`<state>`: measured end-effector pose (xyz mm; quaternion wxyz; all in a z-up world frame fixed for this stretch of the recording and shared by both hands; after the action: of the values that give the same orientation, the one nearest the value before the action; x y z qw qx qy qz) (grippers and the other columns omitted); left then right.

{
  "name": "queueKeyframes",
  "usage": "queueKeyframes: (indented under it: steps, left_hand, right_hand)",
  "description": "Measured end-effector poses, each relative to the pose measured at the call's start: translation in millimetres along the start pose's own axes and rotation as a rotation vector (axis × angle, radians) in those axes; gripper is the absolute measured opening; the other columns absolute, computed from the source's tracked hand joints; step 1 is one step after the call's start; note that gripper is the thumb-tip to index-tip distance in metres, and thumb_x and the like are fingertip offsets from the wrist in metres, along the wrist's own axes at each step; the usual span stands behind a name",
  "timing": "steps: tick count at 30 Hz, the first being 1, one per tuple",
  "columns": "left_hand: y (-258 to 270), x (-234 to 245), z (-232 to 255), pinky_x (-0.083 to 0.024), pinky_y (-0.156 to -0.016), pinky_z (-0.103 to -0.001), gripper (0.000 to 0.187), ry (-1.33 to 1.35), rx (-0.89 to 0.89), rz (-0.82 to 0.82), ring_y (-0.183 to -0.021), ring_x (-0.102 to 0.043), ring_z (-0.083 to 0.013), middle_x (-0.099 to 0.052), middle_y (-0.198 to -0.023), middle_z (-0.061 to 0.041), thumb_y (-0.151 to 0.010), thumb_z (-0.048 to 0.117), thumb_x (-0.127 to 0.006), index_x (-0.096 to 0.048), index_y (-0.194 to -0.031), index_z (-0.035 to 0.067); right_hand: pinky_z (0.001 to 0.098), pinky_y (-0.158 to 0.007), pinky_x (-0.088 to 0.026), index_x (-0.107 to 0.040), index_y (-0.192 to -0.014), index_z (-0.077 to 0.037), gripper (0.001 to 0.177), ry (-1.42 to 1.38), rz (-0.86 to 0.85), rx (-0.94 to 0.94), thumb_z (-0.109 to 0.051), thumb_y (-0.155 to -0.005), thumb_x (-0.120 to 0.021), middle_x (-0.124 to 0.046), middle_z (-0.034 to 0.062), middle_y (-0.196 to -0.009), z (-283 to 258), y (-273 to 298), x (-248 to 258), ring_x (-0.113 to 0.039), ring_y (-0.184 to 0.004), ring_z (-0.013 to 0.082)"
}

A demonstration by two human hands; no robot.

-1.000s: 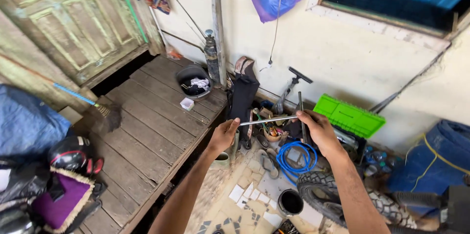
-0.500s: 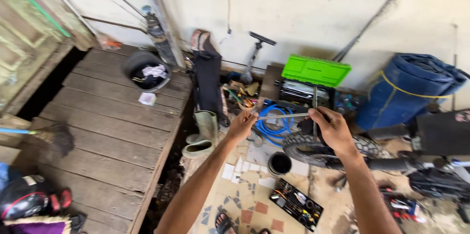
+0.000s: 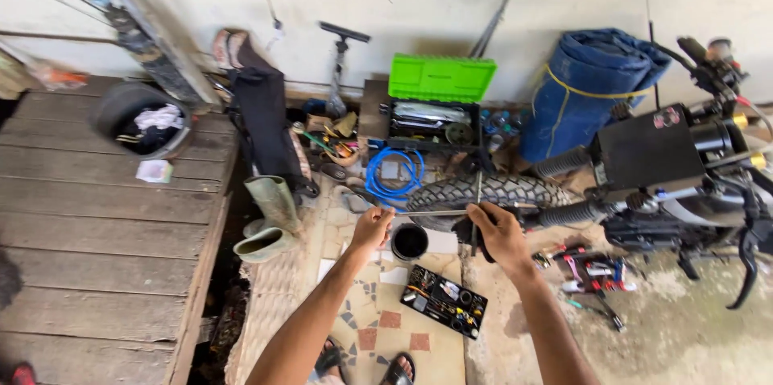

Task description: Performing maintenance and repairs on motorcycles using various hand tools and cleaning supplies

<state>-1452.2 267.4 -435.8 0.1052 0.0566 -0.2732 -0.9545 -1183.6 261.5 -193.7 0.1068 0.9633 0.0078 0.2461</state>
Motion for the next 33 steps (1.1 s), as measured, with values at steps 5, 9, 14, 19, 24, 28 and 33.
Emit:
queueKeyframes:
  steps: [5,9,14,19,24,28,33]
  left_hand:
    - [-7.1,-32.5,-56.1,-0.050,-0.034,-0.026,0.043,-0.092,0.083,-0.078,-0.051,-0.065,-0.0180,-0.069,-0.088,-0.015,-0.095,0.035,-0.072,-0.062,-0.121,0.002]
    - [-44.2,-52.0,-125.4,-0.056,-0.041,-0.022,0.061,-0.289,0.127,-0.171,-0.067,-0.074,-0.0156,-0.078,-0.107,-0.011,-0.095,0.050,-0.070,-0.060,-0.136,0.006]
    - [-119.1,-59.3,-230.9,-0.060,-0.043,-0.023,0.065,-0.415,0.129,-0.200,-0.075,-0.078,-0.0169,-0.078,-0.115,-0.008,-0.090,0.052,-0.073,-0.062,-0.139,0.011]
    - [-174.1,-51.2,-314.1,-0.065,-0.051,-0.025,0.072,-0.566,0.090,-0.273,-0.078,-0.078,-0.0176,-0.073,-0.127,-0.012,-0.089,0.051,-0.070,-0.057,-0.146,0.009]
    - [-232.5,-46.9,-388.1,-0.068,-0.070,-0.034,0.069,-0.616,-0.018,-0.348,-0.087,-0.079,-0.0221,-0.071,-0.129,-0.017,-0.093,0.050,-0.067,-0.057,-0.146,0.009]
    - [-269.7,-43.5,-427.4,-0.064,-0.087,-0.042,0.065,-0.730,-0.107,-0.406,-0.111,-0.073,-0.0328,-0.071,-0.130,-0.016,-0.094,0.051,-0.064,-0.059,-0.145,0.011]
    - [-317.9,-42.9,-478.4,-0.054,-0.105,-0.052,0.058,-0.874,-0.251,-0.444,-0.128,-0.062,-0.0373,-0.066,-0.136,-0.014,-0.095,0.051,-0.058,-0.061,-0.141,0.016]
  right_hand:
    - [0.0372,-0.052,-0.057,-0.072,-0.076,-0.014,0.038,-0.049,0.001,-0.104,-0.046,-0.097,-0.072,-0.063,0.0112,-0.056,76.3,-12.4,-13.8,-0.068,-0.051,0.0232]
    - [0.0604,-0.084,-0.055,-0.075,-0.120,-0.003,0.059,0.099,-0.038,-0.212,-0.056,-0.097,-0.065,-0.076,0.0276,-0.097,165.4,-38.2,-41.1,-0.072,-0.099,0.0464]
    - [0.0510,-0.084,-0.056,-0.078,-0.091,-0.018,0.046,0.188,0.045,-0.270,-0.062,-0.087,-0.068,-0.077,0.0143,-0.082,238.6,-59.2,-85.8,-0.073,-0.093,0.0377]
    - [0.0443,-0.078,-0.057,-0.076,-0.074,-0.021,0.044,0.209,0.103,-0.320,-0.062,-0.085,-0.067,-0.073,0.0091,-0.064,380.9,-106.8,-161.3,-0.074,-0.078,0.0325]
    - [0.0411,-0.073,-0.056,-0.073,-0.072,-0.020,0.038,0.261,0.131,-0.283,-0.055,-0.088,-0.067,-0.070,0.0078,-0.060,493.5,-152.5,-222.9,-0.073,-0.070,0.0291]
    - [0.0442,-0.075,-0.056,-0.075,-0.078,-0.022,0.038,0.326,0.147,-0.263,-0.058,-0.084,-0.067,-0.070,0.0096,-0.064,560.2,-178.7,-258.6,-0.073,-0.078,0.0336]
    - [0.0495,-0.088,-0.056,-0.078,-0.087,-0.019,0.039,0.401,0.156,-0.244,-0.056,-0.087,-0.063,-0.075,0.0172,-0.079,592.8,-186.3,-284.8,-0.073,-0.095,0.0428]
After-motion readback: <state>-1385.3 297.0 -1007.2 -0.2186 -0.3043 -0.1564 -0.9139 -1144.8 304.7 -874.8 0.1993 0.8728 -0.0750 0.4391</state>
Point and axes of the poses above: each hand's wrist, its own y-axis away from the middle knuckle, its own x-axis out of the back of the hand, z = x × y, the point moved 9 cm from there along -y, towards the middle knuckle
